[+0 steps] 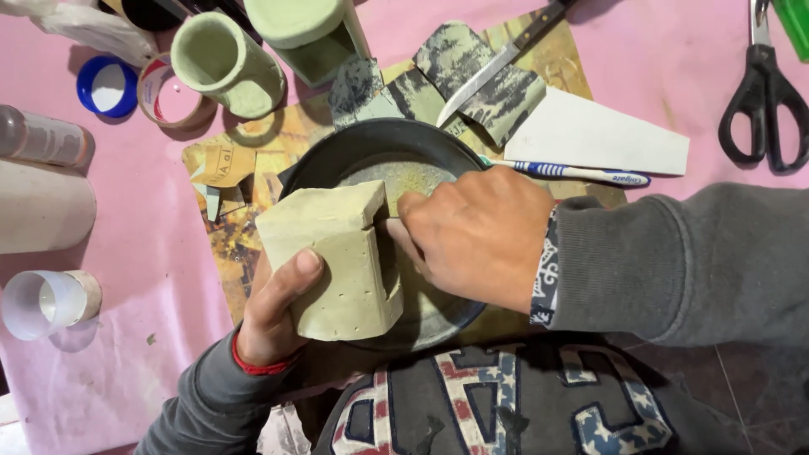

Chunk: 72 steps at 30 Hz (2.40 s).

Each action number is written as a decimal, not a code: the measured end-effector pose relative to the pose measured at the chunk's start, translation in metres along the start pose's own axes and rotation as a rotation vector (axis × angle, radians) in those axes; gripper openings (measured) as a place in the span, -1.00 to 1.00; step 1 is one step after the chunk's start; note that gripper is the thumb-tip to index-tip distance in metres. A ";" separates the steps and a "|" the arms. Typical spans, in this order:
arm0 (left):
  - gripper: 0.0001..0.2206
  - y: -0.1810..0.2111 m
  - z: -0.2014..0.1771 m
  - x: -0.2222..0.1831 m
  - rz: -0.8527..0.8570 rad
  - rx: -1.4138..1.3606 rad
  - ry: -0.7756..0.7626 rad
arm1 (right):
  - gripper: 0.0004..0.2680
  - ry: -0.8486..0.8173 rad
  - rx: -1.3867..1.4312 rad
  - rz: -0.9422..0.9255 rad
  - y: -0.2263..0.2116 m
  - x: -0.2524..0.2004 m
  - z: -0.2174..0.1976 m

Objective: Cleaning and refining the edges of a ceramic candle holder using a utility knife.

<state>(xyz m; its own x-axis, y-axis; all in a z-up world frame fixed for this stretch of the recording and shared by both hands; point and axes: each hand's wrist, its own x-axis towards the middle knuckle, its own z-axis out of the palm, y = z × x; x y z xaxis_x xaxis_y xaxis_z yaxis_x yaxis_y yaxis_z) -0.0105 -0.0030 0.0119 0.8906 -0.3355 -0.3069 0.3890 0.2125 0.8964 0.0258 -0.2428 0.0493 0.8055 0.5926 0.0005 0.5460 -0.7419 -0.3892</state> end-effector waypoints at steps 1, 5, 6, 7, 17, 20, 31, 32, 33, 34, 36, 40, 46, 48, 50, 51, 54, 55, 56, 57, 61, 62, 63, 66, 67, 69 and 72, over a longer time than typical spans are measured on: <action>-0.38 0.001 -0.001 0.002 0.005 0.001 0.001 | -0.70 0.003 -0.003 -0.003 0.000 -0.002 0.005; -0.36 0.000 -0.005 0.001 0.040 0.060 -0.025 | -0.71 -0.134 0.081 -0.005 -0.003 -0.003 0.008; -0.35 0.000 -0.005 0.002 0.054 0.076 -0.037 | -0.72 -0.131 0.059 0.003 -0.003 0.000 0.001; -0.35 -0.002 -0.006 0.002 0.057 0.074 -0.037 | -0.72 -0.131 0.057 0.002 -0.004 0.001 -0.001; -0.17 -0.012 -0.010 -0.004 0.063 -0.004 -0.004 | -0.69 -0.176 0.125 0.034 -0.006 -0.006 -0.008; -0.11 -0.012 -0.008 -0.005 0.064 -0.013 0.000 | -0.68 -0.223 0.127 0.059 -0.007 -0.006 -0.014; -0.03 -0.009 -0.003 -0.001 0.109 0.107 -0.072 | -0.69 -0.221 0.107 0.075 -0.002 -0.012 -0.008; -0.03 -0.009 -0.004 0.000 0.094 0.102 -0.065 | -0.70 -0.190 0.083 0.036 -0.001 -0.014 -0.005; -0.03 -0.009 -0.004 0.000 0.079 0.098 -0.058 | -0.71 -0.158 0.059 -0.003 0.000 -0.016 -0.002; -0.03 -0.009 -0.006 0.000 0.083 0.099 -0.057 | -0.71 -0.156 0.056 -0.005 -0.001 -0.017 -0.004; -0.05 -0.009 -0.011 -0.001 0.102 0.105 -0.022 | -0.73 -0.181 -0.014 0.049 -0.003 -0.019 -0.008; -0.07 -0.022 -0.023 -0.006 0.110 0.068 0.031 | -0.73 -0.142 0.036 -0.036 -0.002 -0.019 -0.020; -0.09 -0.024 -0.021 -0.006 0.066 -0.036 0.048 | -0.75 0.040 0.032 -0.046 -0.002 -0.016 -0.006; -0.08 -0.021 -0.019 -0.007 0.060 -0.019 0.030 | -0.75 -0.057 0.070 0.010 -0.003 -0.013 -0.003; -0.07 -0.014 -0.016 -0.008 0.067 0.022 0.039 | -0.74 -0.075 0.067 -0.007 -0.003 -0.014 -0.001; -0.06 -0.010 -0.014 -0.009 0.075 0.063 0.046 | -0.72 -0.092 0.062 -0.022 -0.003 -0.014 -0.001; -0.04 -0.006 -0.017 -0.007 0.098 0.121 0.050 | -0.72 -0.116 0.051 -0.012 -0.005 -0.012 -0.013; -0.04 -0.005 -0.016 -0.006 0.097 0.121 0.052 | -0.72 -0.118 0.052 -0.013 -0.005 -0.011 -0.011; -0.03 -0.005 -0.014 -0.004 0.091 0.119 0.027 | -0.72 -0.126 0.061 -0.016 -0.004 -0.011 -0.008; -0.02 -0.005 -0.013 -0.003 0.084 0.117 0.001 | -0.73 -0.134 0.070 -0.019 -0.004 -0.010 -0.005; -0.03 -0.007 -0.009 0.001 0.107 0.139 -0.052 | -0.72 -0.120 0.095 -0.100 0.005 -0.008 -0.005; -0.04 -0.008 -0.009 0.001 0.123 0.147 -0.069 | -0.72 -0.143 0.082 -0.093 0.005 -0.006 -0.008; -0.06 -0.008 -0.008 0.001 0.140 0.155 -0.087 | -0.71 -0.165 0.068 -0.087 0.005 -0.005 -0.011; -0.06 -0.004 -0.007 0.001 0.147 0.123 -0.077 | -0.67 -0.290 -0.002 -0.050 0.002 -0.005 -0.022; -0.06 -0.006 -0.008 0.000 0.150 0.122 -0.076 | -0.67 -0.290 -0.004 -0.052 0.000 -0.004 -0.032; -0.06 -0.009 -0.011 -0.001 0.141 -0.031 0.018 | -0.64 -0.674 -0.133 0.143 -0.004 -0.003 -0.052; -0.07 -0.017 -0.015 0.002 0.122 -0.277 0.093 | -0.72 -0.160 -0.008 0.044 0.012 -0.031 -0.044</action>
<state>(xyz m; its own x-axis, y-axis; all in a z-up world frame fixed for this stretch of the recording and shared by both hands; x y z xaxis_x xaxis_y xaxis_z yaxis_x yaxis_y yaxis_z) -0.0119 0.0069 -0.0086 0.9475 -0.2094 -0.2415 0.3156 0.4928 0.8109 0.0175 -0.2831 0.0849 0.7820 0.6015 -0.1633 0.5134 -0.7702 -0.3785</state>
